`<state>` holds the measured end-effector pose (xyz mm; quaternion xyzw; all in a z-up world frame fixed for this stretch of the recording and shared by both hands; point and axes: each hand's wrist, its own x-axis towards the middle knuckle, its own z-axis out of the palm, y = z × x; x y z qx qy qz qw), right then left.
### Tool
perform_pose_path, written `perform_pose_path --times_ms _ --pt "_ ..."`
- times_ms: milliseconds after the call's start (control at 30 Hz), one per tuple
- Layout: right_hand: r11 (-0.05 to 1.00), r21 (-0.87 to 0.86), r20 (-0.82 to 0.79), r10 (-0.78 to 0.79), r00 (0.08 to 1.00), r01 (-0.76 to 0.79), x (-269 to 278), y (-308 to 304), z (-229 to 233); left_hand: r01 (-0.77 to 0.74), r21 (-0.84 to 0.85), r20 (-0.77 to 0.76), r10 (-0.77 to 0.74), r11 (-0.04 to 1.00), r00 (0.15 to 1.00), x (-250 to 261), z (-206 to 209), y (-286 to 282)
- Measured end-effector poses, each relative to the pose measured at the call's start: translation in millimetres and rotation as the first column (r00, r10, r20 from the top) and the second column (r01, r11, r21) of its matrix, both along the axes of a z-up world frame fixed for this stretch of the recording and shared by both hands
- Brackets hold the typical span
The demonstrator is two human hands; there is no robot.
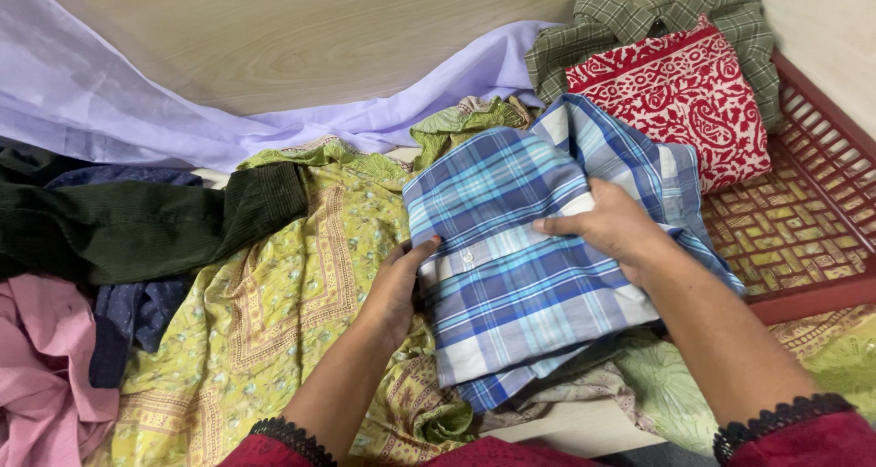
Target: The person buttons a blue and white plaid shirt, then folds it neatly by aligning the sleeves and body, and places the folded shirt on a pile of other clothes.
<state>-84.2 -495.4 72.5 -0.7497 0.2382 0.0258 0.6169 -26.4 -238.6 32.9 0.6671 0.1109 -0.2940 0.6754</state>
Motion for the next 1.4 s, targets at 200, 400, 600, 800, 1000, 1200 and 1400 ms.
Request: perform_pose_path --times_ms 200,400,600,800,1000,1200,1400 --pt "0.988 0.13 -0.005 -0.087 0.996 0.087 -17 -23 36 0.049 0.118 0.063 -0.057 0.992 0.996 -1 9 -20" --pt "0.971 0.185 -0.022 -0.148 0.989 0.149 -31 -41 48 0.088 0.09 0.107 -0.097 0.992 0.99 1 0 -43" --pt "0.97 0.187 -0.05 -0.147 0.988 0.154 -31 -37 48 0.077 0.016 0.013 -0.077 0.997 0.997 5 -2 -49" --pt "0.905 0.424 0.017 0.016 1.0 -0.021 -21 2 48 0.002 -0.06 -0.083 -0.007 0.998 0.997 6 3 -21" --pt "0.675 0.606 0.189 0.391 0.901 -0.42 3 85 37 -0.148 -0.449 -0.204 0.06 0.881 0.977 13 -4 37" --pt "0.723 0.423 0.121 0.553 0.824 -0.547 26 156 -10 -0.126 -0.65 0.087 0.239 0.75 0.967 30 -12 132" --pt "0.941 -0.261 -0.006 0.22 0.975 -0.214 38 152 -53 -0.342 -0.52 -0.247 0.246 0.783 0.937 7 -20 207"
